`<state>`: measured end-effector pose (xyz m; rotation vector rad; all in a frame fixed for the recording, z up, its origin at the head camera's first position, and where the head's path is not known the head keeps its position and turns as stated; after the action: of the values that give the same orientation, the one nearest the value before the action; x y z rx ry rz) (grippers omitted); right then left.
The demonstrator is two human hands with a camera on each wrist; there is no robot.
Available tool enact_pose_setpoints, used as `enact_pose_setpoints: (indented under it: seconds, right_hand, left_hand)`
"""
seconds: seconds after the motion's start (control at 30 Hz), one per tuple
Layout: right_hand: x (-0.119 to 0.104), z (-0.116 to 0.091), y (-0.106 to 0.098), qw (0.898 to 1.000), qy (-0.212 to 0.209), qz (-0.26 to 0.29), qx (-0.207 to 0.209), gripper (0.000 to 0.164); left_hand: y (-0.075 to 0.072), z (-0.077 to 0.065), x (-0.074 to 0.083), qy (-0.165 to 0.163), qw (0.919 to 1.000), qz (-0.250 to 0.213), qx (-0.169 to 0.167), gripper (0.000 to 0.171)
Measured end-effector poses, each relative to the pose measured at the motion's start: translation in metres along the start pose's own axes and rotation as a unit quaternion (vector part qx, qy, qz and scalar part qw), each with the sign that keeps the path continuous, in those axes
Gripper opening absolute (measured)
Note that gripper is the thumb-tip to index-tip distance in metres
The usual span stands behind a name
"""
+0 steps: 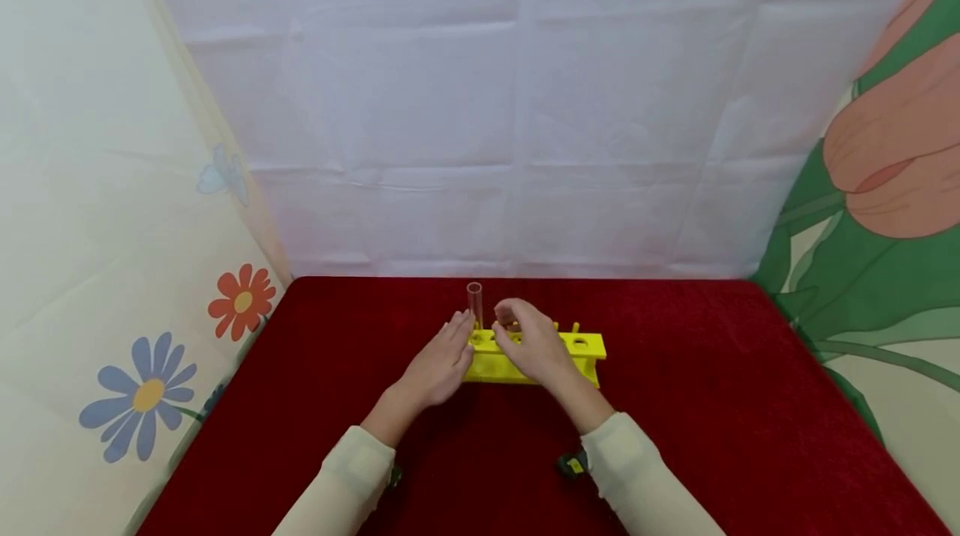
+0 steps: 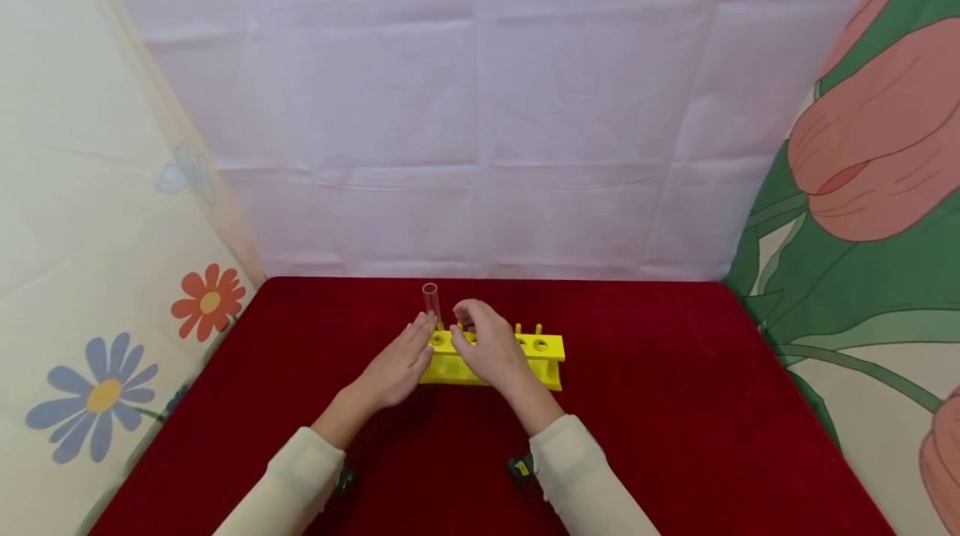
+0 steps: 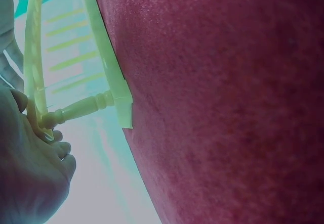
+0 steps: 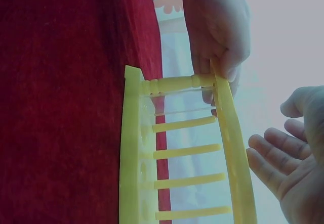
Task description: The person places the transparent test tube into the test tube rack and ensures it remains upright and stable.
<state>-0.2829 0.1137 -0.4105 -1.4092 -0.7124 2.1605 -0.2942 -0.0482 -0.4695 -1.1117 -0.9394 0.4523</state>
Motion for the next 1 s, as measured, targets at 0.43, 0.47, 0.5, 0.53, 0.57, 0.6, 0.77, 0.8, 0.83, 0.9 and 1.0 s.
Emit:
enact_pose_setpoints:
  seconds: [0.43,0.47,0.5,0.53,0.57,0.6,0.77,0.8,0.83,0.9,1.0]
  right_hand:
    - [0.009,-0.004,-0.010,1.000,0.017,-0.008,-0.004,0.032]
    - [0.010,-0.005,-0.011,1.000,0.016,-0.010,-0.004,0.032]
    - [0.011,-0.005,-0.012,1.000,0.017,-0.013,-0.004,0.033]
    - [0.011,-0.006,-0.014,1.000,0.017,-0.015,-0.005,0.033]
    - [0.012,-0.006,-0.015,1.000,0.016,-0.016,-0.005,0.033]
    - [0.012,-0.006,-0.016,1.000,0.017,-0.018,-0.005,0.034]
    - [0.014,-0.008,-0.023,0.999,0.017,-0.033,-0.002,0.035]
    - [0.015,-0.009,-0.024,0.999,0.016,-0.036,-0.002,0.035]
    - [0.015,-0.009,-0.025,0.999,0.015,-0.040,-0.001,0.035]
    - [0.016,-0.010,-0.027,0.999,0.010,-0.047,0.001,0.036]
    - [0.018,-0.011,-0.030,0.998,0.002,-0.058,0.008,0.036]
  left_hand:
    - [0.000,-0.001,-0.001,-0.003,1.0000,0.003,0.004,0.058]
    - [0.001,0.000,-0.001,-0.002,1.0000,0.005,0.005,0.058]
    - [0.002,0.000,-0.001,-0.003,1.0000,0.007,0.005,0.058]
    - [0.002,0.000,-0.001,-0.003,0.9999,0.009,0.006,0.058]
    - [0.002,0.000,0.000,-0.002,0.9999,0.010,0.006,0.058]
    - [0.002,0.001,0.000,-0.002,0.9999,0.009,0.007,0.058]
    - [0.003,0.002,0.002,-0.003,0.9999,0.009,0.005,0.058]
    - [0.003,0.002,0.003,-0.002,1.0000,0.007,0.005,0.058]
    - [0.003,0.002,0.003,-0.003,1.0000,0.006,0.003,0.058]
    - [0.003,0.002,0.004,-0.002,1.0000,0.001,0.001,0.058]
    - [0.001,0.002,0.005,0.000,1.0000,-0.006,0.001,0.058]
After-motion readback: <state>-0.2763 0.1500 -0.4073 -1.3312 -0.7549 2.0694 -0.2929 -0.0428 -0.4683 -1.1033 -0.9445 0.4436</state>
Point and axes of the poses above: each hand's wrist, its own z-axis towards the middle knuckle, its own y-axis out of the palm, x = y × z, the point moved 5 cm from there along z, towards the middle knuckle, and after that the axes turned 5 degrees about y, right-handed, at the moved point
